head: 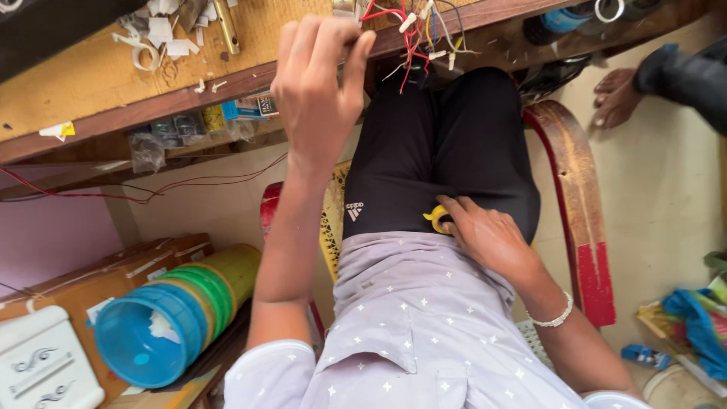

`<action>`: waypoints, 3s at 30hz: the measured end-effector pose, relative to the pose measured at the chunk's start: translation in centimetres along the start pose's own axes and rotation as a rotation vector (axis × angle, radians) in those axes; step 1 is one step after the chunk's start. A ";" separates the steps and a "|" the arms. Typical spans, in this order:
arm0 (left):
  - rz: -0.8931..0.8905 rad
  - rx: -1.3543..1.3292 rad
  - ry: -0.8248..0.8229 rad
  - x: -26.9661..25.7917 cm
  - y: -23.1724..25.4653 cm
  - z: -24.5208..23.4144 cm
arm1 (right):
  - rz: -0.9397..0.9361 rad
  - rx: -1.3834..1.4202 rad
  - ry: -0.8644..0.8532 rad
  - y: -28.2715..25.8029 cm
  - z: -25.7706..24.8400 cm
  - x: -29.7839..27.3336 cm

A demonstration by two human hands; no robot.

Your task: The person sits at a workbench and uses yellow electrical tape to insulate wire connections on a small motor. They use scissors to cut the tape and wrap it around the exposed ends of the wires.

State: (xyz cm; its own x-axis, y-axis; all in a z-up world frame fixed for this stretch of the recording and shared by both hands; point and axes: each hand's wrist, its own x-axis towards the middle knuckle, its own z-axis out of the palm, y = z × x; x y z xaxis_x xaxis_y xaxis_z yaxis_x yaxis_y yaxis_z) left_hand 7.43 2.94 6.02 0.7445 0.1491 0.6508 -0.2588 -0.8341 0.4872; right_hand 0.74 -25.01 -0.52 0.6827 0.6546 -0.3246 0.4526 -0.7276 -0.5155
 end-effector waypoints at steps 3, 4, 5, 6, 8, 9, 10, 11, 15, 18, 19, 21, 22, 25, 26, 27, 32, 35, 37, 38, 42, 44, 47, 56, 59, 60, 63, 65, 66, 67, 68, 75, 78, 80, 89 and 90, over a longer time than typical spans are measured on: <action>0.155 0.092 -0.083 2.1 -0.4 0.6 | 0.016 0.026 0.035 -0.1 0.1 0.0; 0.234 0.145 -0.125 2.5 -0.6 0.9 | 0.030 0.041 0.039 -0.3 0.4 0.1; 0.253 0.237 -0.152 2.8 -1.0 1.5 | 0.008 0.055 0.050 -0.4 0.8 0.1; 0.268 0.329 -0.178 2.9 -1.5 2.0 | -0.014 0.067 0.057 -0.4 1.2 0.2; 0.289 0.398 -0.168 2.3 -2.4 2.6 | -0.058 0.083 0.083 -0.6 1.9 0.3; 0.296 0.374 -0.133 1.9 -2.9 2.7 | -0.081 0.086 0.101 -0.7 2.2 0.5; 0.303 0.352 -0.102 1.5 -3.5 2.7 | -0.104 0.093 0.119 -0.9 2.4 0.7; 0.259 0.274 -0.080 1.4 -4.2 2.8 | -0.095 0.094 0.099 -0.9 2.5 0.9; 0.054 -0.024 0.006 -0.1 -5.5 3.3 | -0.042 0.088 -0.007 -0.9 3.2 0.7; -0.104 -0.239 0.177 -2.1 -4.6 3.3 | -0.032 0.097 -0.044 -0.8 2.8 0.9; -0.151 -0.311 0.247 -3.1 -4.0 3.3 | -0.034 0.108 -0.046 -0.8 2.6 1.0; -0.407 -0.457 0.238 -5.3 -3.0 3.5 | -0.029 0.147 -0.049 -0.9 2.3 1.3; -0.539 -0.534 0.231 -6.5 -2.6 3.8 | -0.023 0.164 -0.055 -0.8 2.2 1.3; -0.608 -0.618 0.102 -9.4 -2.3 4.9 | 0.070 0.198 -0.074 -0.9 2.6 1.7; -0.628 -0.654 0.102 -9.9 -2.4 5.1 | 0.063 0.207 -0.054 -1.0 2.6 1.8; -0.648 -0.691 0.102 -10.3 -2.3 5.1 | 0.056 0.216 -0.034 -1.2 2.7 1.7; -0.793 -0.770 0.116 -10.5 -1.6 4.2 | 0.035 0.219 0.042 -1.3 2.5 1.6; -0.739 -0.789 0.140 -9.9 -1.6 3.1 | 0.035 0.202 0.051 -1.1 2.9 1.6; -0.719 -0.792 0.170 -9.6 -1.7 2.1 | 0.021 0.186 0.050 -1.1 3.4 1.4; -0.708 -0.793 0.174 -9.4 -1.7 1.7 | 0.040 0.185 0.035 -1.1 3.4 1.5; -0.721 -0.858 0.164 -9.9 -1.4 1.1 | 0.044 0.189 0.041 -1.3 3.7 1.7; -0.759 -0.882 0.134 -10.8 -1.0 1.5 | 0.026 0.200 0.077 -1.4 3.8 1.6; -0.790 -0.844 0.053 -12.5 -0.5 2.2 | 0.002 0.222 0.148 -1.3 3.9 1.7; -0.539 -0.569 0.023 -8.9 0.5 0.3 | -0.108 0.472 0.426 0.1 -3.1 2.2; -0.259 -0.303 0.032 -5.3 1.1 0.4 | -0.081 0.485 0.505 0.2 -5.7 2.2; -0.201 -0.170 0.009 -3.9 1.2 0.5 | -0.076 0.486 0.519 0.1 -6.2 2.2; -0.057 0.193 -0.137 0.3 0.3 1.5 | -0.022 0.468 0.527 -0.1 -6.5 2.5; 0.006 0.283 -0.207 0.8 -0.4 1.5 | 0.026 0.499 0.505 -0.1 -5.8 1.9; 0.034 0.268 -0.202 1.0 -1.0 1.1 | 0.033 0.541 0.499 -0.1 -5.5 1.9; 0.062 0.253 -0.199 1.2 -1.5 0.8 | 0.041 0.583 0.491 0.1 -5.4 2.0; 0.062 0.219 -0.193 0.9 -2.0 0.3 | 0.050 0.588 0.478 0.2 -5.1 2.0; 0.008 0.230 -0.371 -3.2 -4.0 -3.0 | 0.115 0.624 0.397 2.7 -2.1 1.5; 0.003 0.274 -0.382 -3.9 -4.2 -3.2 | 0.103 0.616 0.403 2.7 -1.6 1.5; 0.010 0.250 -0.253 -4.3 -4.2 -2.7 | 0.098 0.626 0.409 2.4 -1.4 1.5; -0.278 -0.023 -0.036 -1.0 -5.8 -1.0 | -0.188 0.776 0.629 -1.2 -5.6 3.0; -0.373 -0.196 -0.040 -0.5 -5.7 -0.6 | -0.278 0.733 0.682 -2.2 -6.7 4.1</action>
State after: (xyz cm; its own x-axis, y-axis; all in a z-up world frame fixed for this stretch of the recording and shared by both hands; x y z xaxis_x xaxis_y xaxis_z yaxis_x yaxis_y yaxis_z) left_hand 8.16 7.93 3.23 0.8317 0.3973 0.3878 -0.0768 -0.6095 0.7890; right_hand 6.45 -22.12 4.61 0.8905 0.3594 0.2790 0.3394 -0.1164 -0.9334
